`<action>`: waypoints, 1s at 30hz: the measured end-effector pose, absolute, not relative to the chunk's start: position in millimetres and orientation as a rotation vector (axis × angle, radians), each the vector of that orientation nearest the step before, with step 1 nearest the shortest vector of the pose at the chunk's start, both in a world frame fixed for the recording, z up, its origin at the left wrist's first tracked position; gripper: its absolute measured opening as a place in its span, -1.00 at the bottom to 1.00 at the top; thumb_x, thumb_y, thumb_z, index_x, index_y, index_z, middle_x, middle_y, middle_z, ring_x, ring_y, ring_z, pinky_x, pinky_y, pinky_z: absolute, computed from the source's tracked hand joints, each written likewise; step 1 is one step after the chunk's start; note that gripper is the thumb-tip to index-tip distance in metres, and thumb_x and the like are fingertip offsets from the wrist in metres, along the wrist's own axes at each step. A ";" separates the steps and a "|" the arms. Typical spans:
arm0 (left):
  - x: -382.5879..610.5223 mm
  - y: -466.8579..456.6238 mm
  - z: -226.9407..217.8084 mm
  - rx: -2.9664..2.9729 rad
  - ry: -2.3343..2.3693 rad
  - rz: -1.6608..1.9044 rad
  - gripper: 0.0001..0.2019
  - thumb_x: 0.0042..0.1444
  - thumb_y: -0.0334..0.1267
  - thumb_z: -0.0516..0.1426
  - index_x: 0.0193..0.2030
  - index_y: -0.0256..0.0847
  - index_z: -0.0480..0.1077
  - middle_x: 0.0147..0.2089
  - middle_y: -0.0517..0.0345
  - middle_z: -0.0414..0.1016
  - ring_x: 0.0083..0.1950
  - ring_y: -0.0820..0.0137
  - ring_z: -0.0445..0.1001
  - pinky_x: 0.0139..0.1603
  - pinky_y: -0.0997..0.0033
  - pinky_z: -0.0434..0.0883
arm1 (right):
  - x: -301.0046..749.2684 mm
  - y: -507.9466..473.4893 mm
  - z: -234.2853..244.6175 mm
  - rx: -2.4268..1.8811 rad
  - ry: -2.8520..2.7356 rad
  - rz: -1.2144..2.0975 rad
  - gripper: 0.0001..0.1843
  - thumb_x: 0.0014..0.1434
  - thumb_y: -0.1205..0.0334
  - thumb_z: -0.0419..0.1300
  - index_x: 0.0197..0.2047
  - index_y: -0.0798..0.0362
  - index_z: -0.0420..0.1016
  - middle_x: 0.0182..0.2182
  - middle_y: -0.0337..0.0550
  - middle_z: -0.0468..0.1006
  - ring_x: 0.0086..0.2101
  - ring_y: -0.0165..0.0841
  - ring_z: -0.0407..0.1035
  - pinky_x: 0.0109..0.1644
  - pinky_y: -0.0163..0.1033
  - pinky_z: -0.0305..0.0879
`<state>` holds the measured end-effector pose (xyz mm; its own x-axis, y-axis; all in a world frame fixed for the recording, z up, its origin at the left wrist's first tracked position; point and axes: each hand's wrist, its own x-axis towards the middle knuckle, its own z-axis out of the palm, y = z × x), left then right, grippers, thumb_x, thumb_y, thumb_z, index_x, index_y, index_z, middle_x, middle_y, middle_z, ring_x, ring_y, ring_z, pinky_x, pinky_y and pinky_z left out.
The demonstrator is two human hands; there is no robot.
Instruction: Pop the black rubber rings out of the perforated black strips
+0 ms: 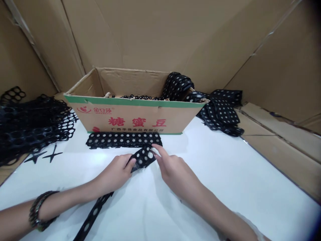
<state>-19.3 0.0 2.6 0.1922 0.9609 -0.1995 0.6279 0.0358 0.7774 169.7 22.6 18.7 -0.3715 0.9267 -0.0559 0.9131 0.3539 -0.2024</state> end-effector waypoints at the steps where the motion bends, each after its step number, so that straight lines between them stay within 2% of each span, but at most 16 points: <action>1: -18.9 0.5 2.6 1.654 1.514 0.543 -0.73 0.16 -0.14 -0.15 -0.49 -0.19 0.12 -0.48 0.24 0.28 -0.44 0.41 0.24 -0.43 0.46 0.16 | 167.8 17.3 17.6 -1.707 -2.582 0.295 -0.52 0.27 0.27 -0.21 0.26 0.03 -0.06 -0.56 -0.16 0.45 -0.55 -0.31 0.34 -0.55 -0.33 -0.03; 4: -17.7 1.1 3.6 1.629 1.516 0.544 -0.72 0.16 -0.13 -0.16 -0.50 -0.19 0.12 -0.52 0.25 0.24 -0.48 0.43 0.20 -0.46 0.47 0.15 | 160.5 5.8 13.8 -1.701 -2.723 0.249 -0.44 0.24 0.33 -0.17 0.30 0.05 -0.18 -0.57 -0.17 0.44 -0.54 -0.28 0.34 -0.55 -0.31 -0.03; 10: -17.2 0.4 7.4 1.651 1.499 0.549 -0.73 0.16 -0.14 -0.15 -0.48 -0.19 0.15 -0.50 0.23 0.27 -0.47 0.42 0.22 -0.47 0.48 0.16 | 153.6 4.9 10.2 -1.748 -2.835 0.271 -0.35 0.19 0.41 -0.12 0.31 0.15 -0.27 -0.55 -0.12 0.44 -0.52 -0.26 0.36 -0.51 -0.29 0.11; 14: -16.9 -1.4 7.7 1.726 1.482 0.548 -0.74 0.18 -0.16 -0.17 -0.48 -0.19 0.14 -0.51 0.24 0.27 -0.49 0.43 0.21 -0.47 0.49 0.14 | 149.1 4.4 12.4 -1.771 -2.856 0.196 -0.28 0.08 0.53 -0.10 0.30 0.17 -0.21 -0.53 -0.10 0.45 -0.51 -0.28 0.37 -0.49 -0.29 0.18; 18: -15.3 -7.7 4.9 1.911 1.450 0.467 -0.77 0.19 -0.21 -0.18 -0.44 -0.17 0.13 -0.58 0.27 0.21 -0.57 0.44 0.15 -0.51 0.47 0.07 | 133.6 -1.2 10.2 -1.800 -2.872 0.026 -0.19 -0.08 0.65 -0.08 0.28 0.34 -0.19 -0.57 -0.11 0.44 -0.55 -0.33 0.36 -0.53 -0.32 0.20; 22: -15.3 -13.2 5.0 2.034 1.384 0.412 -0.81 0.19 -0.25 -0.19 -0.43 -0.16 0.09 -0.61 0.29 0.14 -0.60 0.45 0.11 -0.54 0.47 0.02 | 120.1 -6.0 1.3 -1.803 -2.818 -0.103 -0.26 -0.03 0.62 -0.06 0.25 0.45 -0.15 -0.60 -0.11 0.42 -0.60 -0.37 0.33 -0.61 -0.34 0.16; 25: -17.0 -12.1 7.6 1.993 1.351 0.442 -0.81 0.20 -0.23 -0.18 -0.41 -0.16 0.09 -0.62 0.30 0.14 -0.60 0.45 0.15 -0.55 0.48 0.06 | 122.8 -2.6 -0.3 -1.784 -2.792 -0.059 -0.31 0.02 0.59 -0.07 0.25 0.42 -0.12 -0.57 -0.08 0.43 -0.56 -0.34 0.35 -0.55 -0.33 0.19; 30: -20.1 -3.9 6.0 1.631 1.335 0.531 -0.76 0.21 -0.10 -0.20 -0.40 -0.16 0.08 -0.60 0.34 0.25 -0.70 0.52 0.21 -0.61 0.52 0.19 | 141.6 18.2 13.8 -1.906 -2.667 0.258 -0.41 0.12 0.49 -0.12 0.25 0.23 -0.05 -0.42 0.00 0.48 -0.37 -0.23 0.40 -0.42 -0.27 0.18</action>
<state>-20.1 -3.9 6.0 0.3157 0.9234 -0.2185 0.5208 0.0238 0.8533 141.6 18.2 13.8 -0.3208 0.9238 -0.2091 0.9467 0.3194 -0.0417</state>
